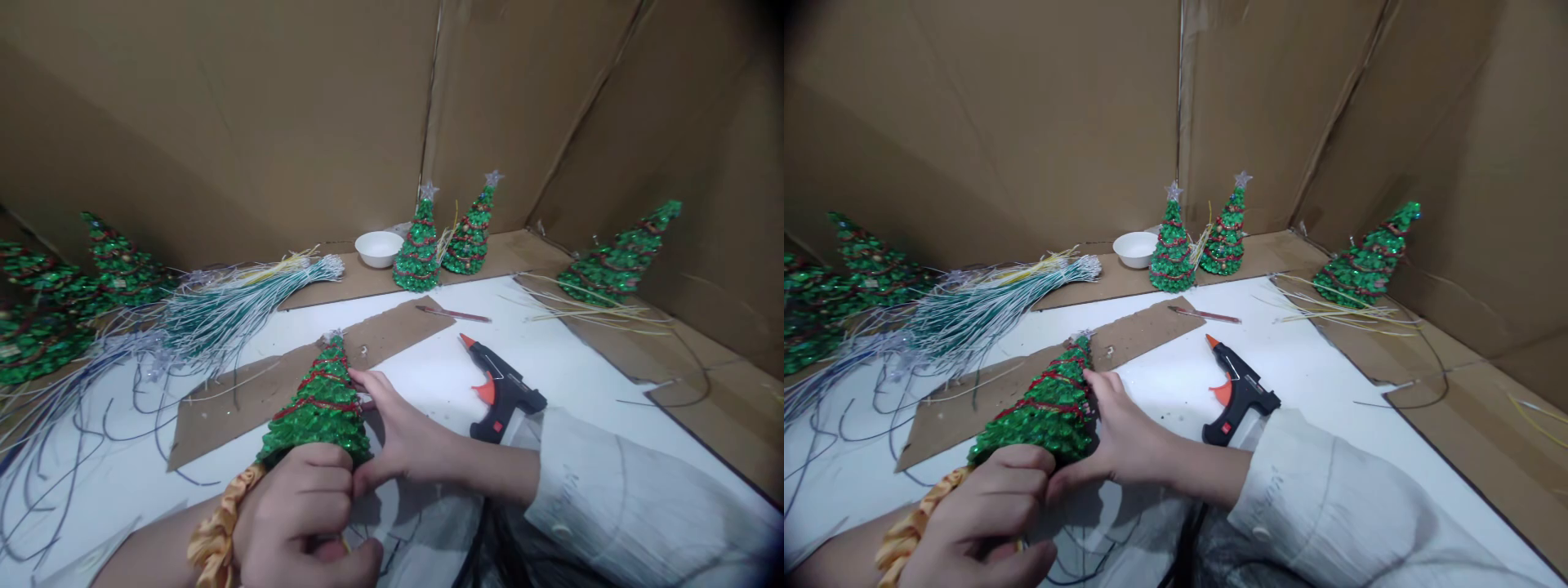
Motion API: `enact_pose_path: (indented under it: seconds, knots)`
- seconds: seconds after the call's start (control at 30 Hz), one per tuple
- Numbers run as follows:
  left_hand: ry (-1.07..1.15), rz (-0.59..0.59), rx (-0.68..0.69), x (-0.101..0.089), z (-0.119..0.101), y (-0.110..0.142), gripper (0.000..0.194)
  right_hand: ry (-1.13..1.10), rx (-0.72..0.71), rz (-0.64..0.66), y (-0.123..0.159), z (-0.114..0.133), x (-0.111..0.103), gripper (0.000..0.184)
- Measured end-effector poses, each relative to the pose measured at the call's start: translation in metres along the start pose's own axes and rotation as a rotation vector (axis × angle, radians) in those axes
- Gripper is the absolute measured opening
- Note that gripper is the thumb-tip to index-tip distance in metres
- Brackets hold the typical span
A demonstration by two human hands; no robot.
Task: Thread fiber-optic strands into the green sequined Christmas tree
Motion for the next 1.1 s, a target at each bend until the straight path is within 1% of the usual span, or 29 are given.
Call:
enact_pose_path:
  seconds: [0.1, 0.33, 0.53, 0.6, 0.7, 0.77, 0.83, 0.87, 0.9, 0.93, 0.97, 1.0, 1.1]
  knots:
    - [0.056, 0.003, -0.003, 0.002, -0.001, 0.004, 0.031, 0.047, -0.039, 0.033, -0.001, 0.000, 0.000, 0.113]
    - [0.094, 0.007, 0.000, 0.000, 0.002, 0.001, 0.032, 0.085, -0.014, -0.001, -0.001, 0.000, -0.002, 0.100]
    - [0.065, 0.000, -0.003, 0.001, 0.002, 0.003, 0.028, 0.049, -0.005, -0.032, -0.003, 0.003, -0.004, 0.096]
    - [0.042, -0.036, -0.054, 0.002, 0.000, 0.007, 0.028, 0.035, -0.009, -0.038, -0.003, 0.004, -0.004, 0.096]
    - [0.006, -0.130, -0.174, 0.003, -0.002, 0.016, 0.027, 0.034, -0.042, -0.047, -0.003, 0.005, -0.005, 0.094]
    - [-0.029, -0.123, -0.193, 0.007, -0.001, 0.020, 0.025, 0.035, -0.064, -0.046, -0.003, 0.006, -0.006, 0.093]
    - [-0.034, -0.079, -0.097, 0.012, 0.001, 0.020, 0.025, 0.036, -0.081, -0.039, -0.003, 0.007, -0.006, 0.092]
    - [-0.016, -0.066, -0.011, 0.015, 0.002, 0.020, 0.026, 0.040, -0.086, -0.036, -0.003, 0.007, -0.007, 0.092]
    - [0.041, -0.079, 0.107, 0.016, 0.002, 0.020, 0.029, 0.044, -0.090, -0.033, -0.003, 0.008, -0.007, 0.093]
    - [0.099, -0.124, 0.184, 0.017, 0.004, 0.021, 0.032, 0.049, -0.094, -0.031, -0.003, 0.010, -0.008, 0.092]
    - [0.098, -0.127, 0.182, 0.019, 0.008, 0.021, 0.034, 0.054, -0.097, -0.028, -0.003, 0.011, -0.008, 0.092]
    - [0.100, -0.103, 0.242, 0.021, 0.009, 0.022, 0.035, 0.060, -0.099, -0.023, -0.003, 0.012, -0.009, 0.092]
    - [0.083, -0.023, 0.331, 0.026, 0.012, 0.024, 0.035, 0.071, -0.102, -0.014, -0.002, 0.016, -0.010, 0.091]
Point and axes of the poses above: each hand's wrist, its own y-axis away from the middle knuckle, its own x-axis out of the palm, z = x × y, the point moved 4 cm from there along -y, towards the middle knuckle, and after that the axes turned 2 degrees about -z, right-handed, at the moved point
